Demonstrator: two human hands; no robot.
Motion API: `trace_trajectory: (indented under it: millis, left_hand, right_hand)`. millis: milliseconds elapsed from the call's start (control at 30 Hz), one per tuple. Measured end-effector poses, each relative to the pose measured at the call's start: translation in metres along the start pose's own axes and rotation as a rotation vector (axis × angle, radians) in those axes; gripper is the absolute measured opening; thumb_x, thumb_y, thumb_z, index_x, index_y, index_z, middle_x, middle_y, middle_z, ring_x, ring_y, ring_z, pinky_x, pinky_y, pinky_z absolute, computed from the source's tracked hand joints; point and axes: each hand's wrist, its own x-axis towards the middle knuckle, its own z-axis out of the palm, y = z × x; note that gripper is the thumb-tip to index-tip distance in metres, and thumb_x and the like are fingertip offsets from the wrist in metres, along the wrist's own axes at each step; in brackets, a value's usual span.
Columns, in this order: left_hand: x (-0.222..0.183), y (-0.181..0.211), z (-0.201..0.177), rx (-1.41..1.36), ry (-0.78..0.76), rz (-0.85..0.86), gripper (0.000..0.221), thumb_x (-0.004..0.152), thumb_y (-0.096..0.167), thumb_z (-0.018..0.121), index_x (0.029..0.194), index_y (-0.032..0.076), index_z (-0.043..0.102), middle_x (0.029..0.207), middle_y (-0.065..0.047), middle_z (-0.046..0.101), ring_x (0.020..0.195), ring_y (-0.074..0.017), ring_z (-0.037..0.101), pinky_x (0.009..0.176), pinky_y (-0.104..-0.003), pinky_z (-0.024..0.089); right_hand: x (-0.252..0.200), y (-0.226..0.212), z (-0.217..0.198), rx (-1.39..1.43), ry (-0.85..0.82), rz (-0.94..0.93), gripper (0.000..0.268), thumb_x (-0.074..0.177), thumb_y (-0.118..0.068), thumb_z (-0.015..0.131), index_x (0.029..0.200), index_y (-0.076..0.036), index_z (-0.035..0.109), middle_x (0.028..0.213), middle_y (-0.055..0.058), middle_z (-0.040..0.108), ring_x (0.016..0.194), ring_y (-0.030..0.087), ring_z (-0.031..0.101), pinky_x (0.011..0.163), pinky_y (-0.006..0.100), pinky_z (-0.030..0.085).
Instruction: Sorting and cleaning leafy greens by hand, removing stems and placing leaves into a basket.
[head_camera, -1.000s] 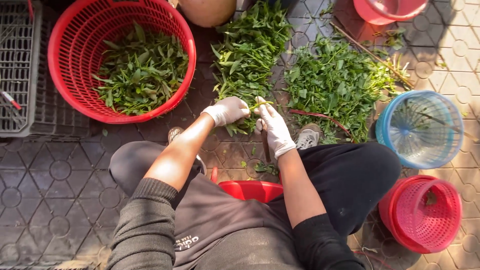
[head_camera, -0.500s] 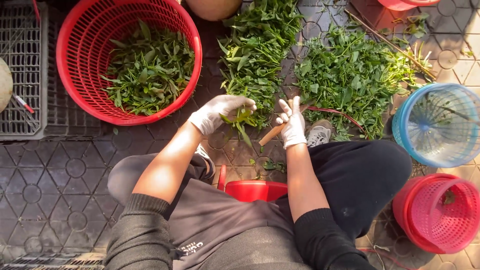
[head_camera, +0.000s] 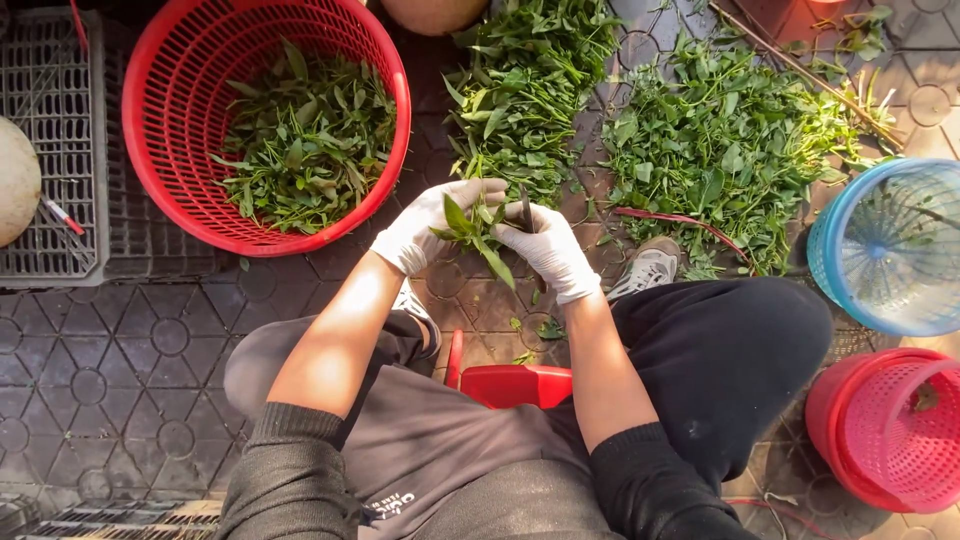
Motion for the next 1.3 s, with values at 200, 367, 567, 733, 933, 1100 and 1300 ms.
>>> trace_trajectory:
  millis: [200, 367, 567, 733, 933, 1100, 1300]
  left_hand:
    - [-0.009, 0.013, 0.036, 0.288, 0.072, 0.012, 0.033, 0.106, 0.034, 0.077, 0.124, 0.006, 0.083, 0.086, -0.018, 0.082, 0.074, -0.0264, 0.084, 0.066, -0.031, 0.070]
    - [-0.014, 0.014, 0.068, 0.474, 0.015, -0.054, 0.031, 0.106, 0.029, 0.075, 0.117, 0.000, 0.080, 0.078, -0.013, 0.081, 0.069, -0.0233, 0.083, 0.062, -0.028, 0.058]
    - [0.001, -0.012, 0.065, 0.627, 0.228, 0.018, 0.035, 0.095, 0.042, 0.085, 0.098, 0.008, 0.088, 0.084, -0.012, 0.082, 0.082, -0.0205, 0.080, 0.071, -0.031, 0.063]
    - [0.010, -0.020, 0.050, 0.619, 0.359, 0.034, 0.033, 0.081, 0.054, 0.094, 0.083, 0.022, 0.090, 0.072, -0.005, 0.080, 0.074, -0.0185, 0.082, 0.064, -0.034, 0.069]
    - [-0.024, 0.008, 0.078, 0.081, 0.379, 0.053, 0.019, 0.092, 0.014, 0.079, 0.093, -0.005, 0.081, 0.088, -0.026, 0.081, 0.079, -0.0325, 0.084, 0.075, -0.044, 0.072]
    - [-0.047, 0.068, 0.038, 0.804, 0.628, 0.388, 0.019, 0.092, 0.036, 0.072, 0.094, 0.034, 0.091, 0.093, 0.001, 0.084, 0.098, -0.0183, 0.079, 0.099, -0.034, 0.062]
    - [-0.129, 0.149, -0.102, 1.610, 0.950, 0.729, 0.083, 0.117, 0.044, 0.090, 0.153, -0.022, 0.053, 0.148, -0.045, 0.062, 0.136, -0.0598, 0.057, 0.119, -0.058, 0.040]
  right_hand:
    - [0.004, 0.001, -0.033, -0.332, 0.244, -0.377, 0.009, 0.104, -0.017, 0.079, 0.112, -0.015, 0.084, 0.104, 0.007, 0.079, 0.102, 0.022, 0.073, 0.100, 0.041, 0.057]
    - [0.018, 0.033, -0.091, -0.561, 0.574, -0.568, 0.006, 0.110, -0.011, 0.071, 0.113, -0.009, 0.076, 0.099, 0.017, 0.069, 0.096, 0.037, 0.066, 0.093, 0.047, 0.053]
    - [0.002, 0.025, -0.092, -0.311, 0.294, -0.054, 0.059, 0.100, -0.037, 0.084, 0.151, -0.018, 0.062, 0.126, 0.011, 0.077, 0.110, 0.023, 0.073, 0.078, 0.038, 0.065]
    - [0.004, 0.022, -0.061, -0.249, 0.103, -0.030, 0.054, 0.084, -0.034, 0.097, 0.132, -0.020, 0.078, 0.105, 0.005, 0.084, 0.102, 0.016, 0.078, 0.098, 0.040, 0.061]
    - [0.002, 0.008, -0.056, -0.397, 0.247, -0.131, 0.013, 0.095, -0.017, 0.086, 0.108, -0.020, 0.083, 0.088, -0.001, 0.082, 0.087, 0.010, 0.074, 0.087, 0.030, 0.058]
    - [0.031, 0.077, -0.112, -0.236, 0.687, -0.150, 0.017, 0.101, -0.012, 0.075, 0.117, -0.017, 0.075, 0.161, 0.008, 0.063, 0.106, 0.021, 0.077, 0.058, 0.020, 0.061]
    - [0.044, 0.186, -0.132, -0.069, 0.750, 0.387, 0.028, 0.110, -0.007, 0.055, 0.134, -0.009, 0.071, 0.125, 0.003, 0.075, 0.061, 0.009, 0.059, 0.048, 0.026, 0.051]
